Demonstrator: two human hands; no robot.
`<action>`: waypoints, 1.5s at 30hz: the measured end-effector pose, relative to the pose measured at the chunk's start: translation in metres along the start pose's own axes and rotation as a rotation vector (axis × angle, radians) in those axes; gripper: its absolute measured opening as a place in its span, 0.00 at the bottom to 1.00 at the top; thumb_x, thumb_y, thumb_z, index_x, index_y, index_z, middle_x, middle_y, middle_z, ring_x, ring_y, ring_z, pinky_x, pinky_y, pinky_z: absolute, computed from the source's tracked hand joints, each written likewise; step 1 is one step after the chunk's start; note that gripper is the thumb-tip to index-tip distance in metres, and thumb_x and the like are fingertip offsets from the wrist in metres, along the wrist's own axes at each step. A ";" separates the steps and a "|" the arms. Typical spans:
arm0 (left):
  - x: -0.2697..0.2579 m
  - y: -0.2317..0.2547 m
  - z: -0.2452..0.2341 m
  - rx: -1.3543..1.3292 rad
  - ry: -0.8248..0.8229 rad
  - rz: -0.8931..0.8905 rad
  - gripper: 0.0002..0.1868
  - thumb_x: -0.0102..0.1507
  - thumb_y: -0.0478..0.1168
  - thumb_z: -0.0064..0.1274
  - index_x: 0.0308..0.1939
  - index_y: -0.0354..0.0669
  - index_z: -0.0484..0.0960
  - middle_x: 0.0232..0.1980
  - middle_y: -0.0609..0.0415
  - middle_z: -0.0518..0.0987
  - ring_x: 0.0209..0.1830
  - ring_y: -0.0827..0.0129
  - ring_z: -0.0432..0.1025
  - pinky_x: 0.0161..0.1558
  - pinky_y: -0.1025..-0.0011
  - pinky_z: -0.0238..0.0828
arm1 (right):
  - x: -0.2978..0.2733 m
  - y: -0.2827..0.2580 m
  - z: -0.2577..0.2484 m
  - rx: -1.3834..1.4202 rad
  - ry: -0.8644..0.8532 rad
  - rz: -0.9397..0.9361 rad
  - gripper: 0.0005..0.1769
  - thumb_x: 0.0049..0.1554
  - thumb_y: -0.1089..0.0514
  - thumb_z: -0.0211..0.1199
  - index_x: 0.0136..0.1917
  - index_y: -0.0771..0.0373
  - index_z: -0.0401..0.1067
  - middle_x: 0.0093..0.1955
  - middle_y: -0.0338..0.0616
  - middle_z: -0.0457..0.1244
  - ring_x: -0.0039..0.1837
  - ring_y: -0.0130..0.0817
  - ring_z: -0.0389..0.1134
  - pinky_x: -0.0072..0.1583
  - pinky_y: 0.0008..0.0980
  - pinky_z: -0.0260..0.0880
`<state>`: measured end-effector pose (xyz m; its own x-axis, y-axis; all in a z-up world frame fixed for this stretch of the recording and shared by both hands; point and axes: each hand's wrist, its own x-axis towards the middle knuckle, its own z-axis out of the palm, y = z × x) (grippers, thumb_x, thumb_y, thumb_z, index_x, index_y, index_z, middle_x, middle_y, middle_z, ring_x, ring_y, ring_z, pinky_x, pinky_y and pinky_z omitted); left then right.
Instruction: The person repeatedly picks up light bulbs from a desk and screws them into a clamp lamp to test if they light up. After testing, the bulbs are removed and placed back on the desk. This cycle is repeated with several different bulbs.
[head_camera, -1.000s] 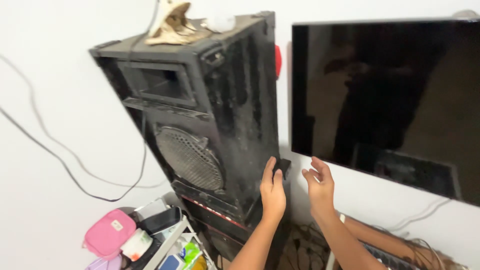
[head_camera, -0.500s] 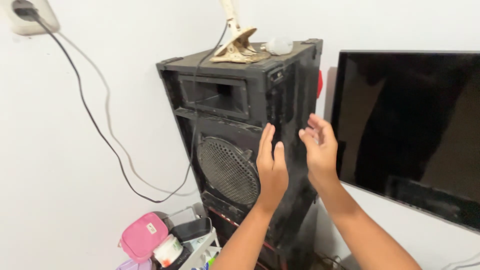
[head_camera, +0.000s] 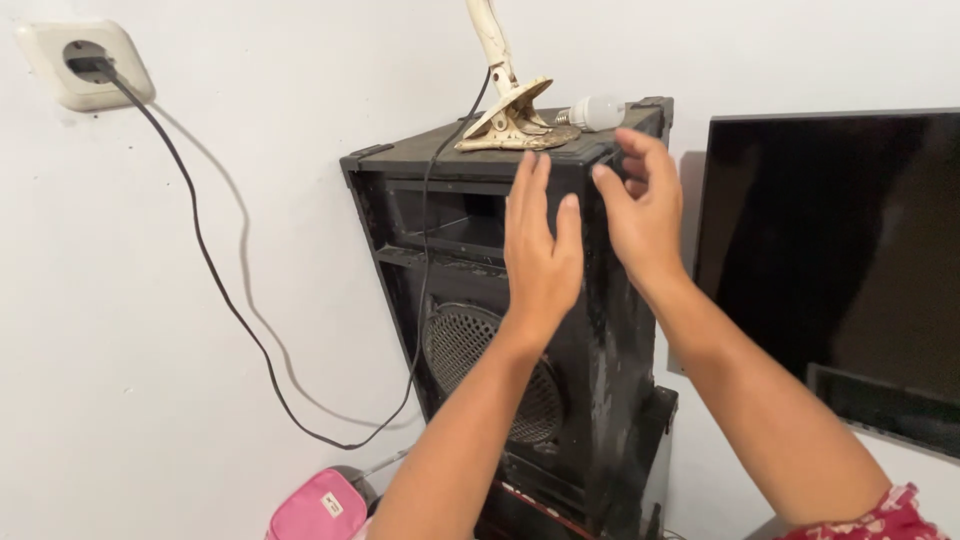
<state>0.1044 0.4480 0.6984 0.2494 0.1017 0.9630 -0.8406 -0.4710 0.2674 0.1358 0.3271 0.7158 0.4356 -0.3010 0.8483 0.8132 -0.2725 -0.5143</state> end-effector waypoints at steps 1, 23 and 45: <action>0.007 -0.006 0.001 -0.004 -0.001 -0.001 0.27 0.72 0.41 0.45 0.74 0.31 0.67 0.80 0.36 0.63 0.81 0.46 0.58 0.80 0.55 0.47 | 0.006 0.000 0.003 -0.004 0.002 0.000 0.23 0.61 0.60 0.67 0.68 0.60 0.69 0.68 0.47 0.63 0.67 0.38 0.64 0.65 0.37 0.67; 0.130 -0.096 0.017 0.244 -0.037 -0.153 0.30 0.68 0.48 0.47 0.67 0.28 0.69 0.64 0.36 0.74 0.65 0.43 0.68 0.65 0.52 0.61 | 0.146 0.060 0.022 -0.575 -0.350 -0.027 0.33 0.48 0.52 0.72 0.68 0.56 0.73 0.61 0.59 0.67 0.62 0.55 0.69 0.64 0.47 0.67; 0.156 -0.107 0.044 0.302 -0.047 -0.155 0.24 0.66 0.46 0.48 0.58 0.29 0.77 0.54 0.35 0.78 0.56 0.42 0.71 0.58 0.50 0.66 | 0.146 0.035 0.037 0.285 -0.055 -0.035 0.26 0.57 0.65 0.68 0.66 0.72 0.66 0.61 0.55 0.67 0.55 0.32 0.69 0.56 0.27 0.72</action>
<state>0.2546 0.4759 0.8188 0.3910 0.1549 0.9072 -0.6123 -0.6922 0.3821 0.2426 0.3068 0.8264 0.4190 -0.2437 0.8747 0.9005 -0.0116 -0.4346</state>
